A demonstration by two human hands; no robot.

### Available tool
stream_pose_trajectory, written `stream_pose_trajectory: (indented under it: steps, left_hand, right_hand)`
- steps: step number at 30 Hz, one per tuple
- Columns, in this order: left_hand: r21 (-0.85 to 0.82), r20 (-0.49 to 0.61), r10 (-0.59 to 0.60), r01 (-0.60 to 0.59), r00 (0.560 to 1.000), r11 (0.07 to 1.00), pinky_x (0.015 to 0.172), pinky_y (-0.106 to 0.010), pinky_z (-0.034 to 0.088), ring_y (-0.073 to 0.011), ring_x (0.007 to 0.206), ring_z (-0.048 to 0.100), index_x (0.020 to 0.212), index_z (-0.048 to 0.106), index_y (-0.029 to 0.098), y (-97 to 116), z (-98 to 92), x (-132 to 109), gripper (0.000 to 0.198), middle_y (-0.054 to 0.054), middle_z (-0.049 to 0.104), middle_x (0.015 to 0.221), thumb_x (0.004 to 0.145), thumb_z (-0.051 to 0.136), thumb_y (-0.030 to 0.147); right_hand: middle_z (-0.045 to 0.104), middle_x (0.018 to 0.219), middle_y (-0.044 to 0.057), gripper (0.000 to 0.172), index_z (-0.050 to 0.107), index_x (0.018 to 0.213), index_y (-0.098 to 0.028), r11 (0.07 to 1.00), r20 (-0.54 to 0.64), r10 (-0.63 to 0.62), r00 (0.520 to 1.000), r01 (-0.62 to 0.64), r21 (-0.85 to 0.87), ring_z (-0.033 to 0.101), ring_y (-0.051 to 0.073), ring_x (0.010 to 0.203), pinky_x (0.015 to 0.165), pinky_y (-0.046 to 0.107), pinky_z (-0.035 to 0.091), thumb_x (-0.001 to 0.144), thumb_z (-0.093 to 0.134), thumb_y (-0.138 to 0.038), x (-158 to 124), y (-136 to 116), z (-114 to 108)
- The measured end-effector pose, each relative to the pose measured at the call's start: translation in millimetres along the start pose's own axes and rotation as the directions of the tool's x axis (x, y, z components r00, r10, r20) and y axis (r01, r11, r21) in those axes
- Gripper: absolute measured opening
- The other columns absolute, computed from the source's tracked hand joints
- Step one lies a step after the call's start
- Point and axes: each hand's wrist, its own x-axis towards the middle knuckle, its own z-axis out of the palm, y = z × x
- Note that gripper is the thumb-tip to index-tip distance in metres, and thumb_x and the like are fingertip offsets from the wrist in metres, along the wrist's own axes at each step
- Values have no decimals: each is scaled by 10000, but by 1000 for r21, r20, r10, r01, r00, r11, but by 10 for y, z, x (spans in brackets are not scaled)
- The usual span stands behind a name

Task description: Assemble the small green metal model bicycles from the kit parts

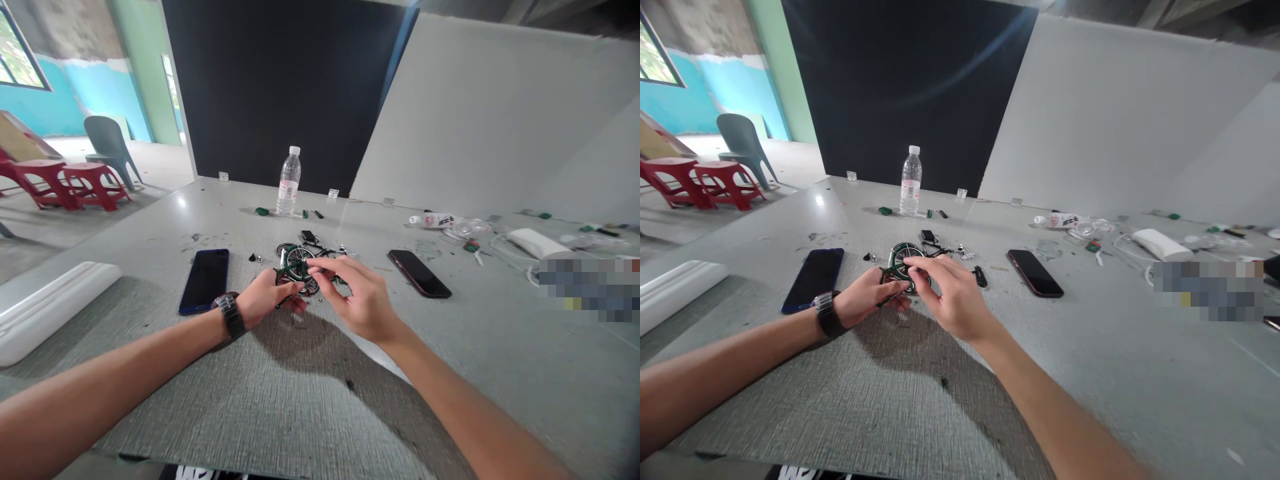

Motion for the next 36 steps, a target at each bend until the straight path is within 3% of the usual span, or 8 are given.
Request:
stream_pose_trajectory:
  steps: [3,6,12,20,36]
  left_hand:
    - [1,3,-8,8,1000,1000,612,-267,540,-131,608,643,846,647,95,8,13,-9,215,-51,675,714,822,709,298]
    - [4,8,-9,9,1000,1000,609,-275,539,-143,619,648,845,651,86,13,20,-16,246,-63,676,721,820,708,324]
    - [2,15,18,-18,1000,1000,625,-277,529,-141,639,648,906,630,96,0,-2,-10,311,-56,667,756,835,710,387]
    - [-38,25,-19,20,1000,999,667,-287,545,-146,683,669,910,647,91,3,-3,-8,323,-80,693,850,839,718,398]
    - [-45,15,-1,2,1000,999,676,-288,553,-144,692,671,903,659,95,-13,-1,-2,283,-79,703,848,861,694,373]
  right_hand:
    - [689,882,14,115,636,1040,-222,999,-28,29,999,-30,-39,633,142,783,732,289,517,933,604,-194,-23,24,33]
    - [696,892,6,194,611,1120,-234,998,-35,-3,999,1,-60,629,133,766,724,286,516,930,620,-194,-31,30,45]
    - [699,1116,39,319,569,1241,-253,998,46,-69,997,68,13,633,172,1012,887,349,516,963,512,-109,-4,-18,-4]
    - [690,908,17,125,609,1012,-217,997,9,-63,998,63,-36,622,141,836,763,291,511,946,569,-120,0,12,7]
    - [672,815,17,67,636,903,-224,999,15,41,999,-40,-34,592,155,755,665,297,469,949,588,-218,-7,44,13]
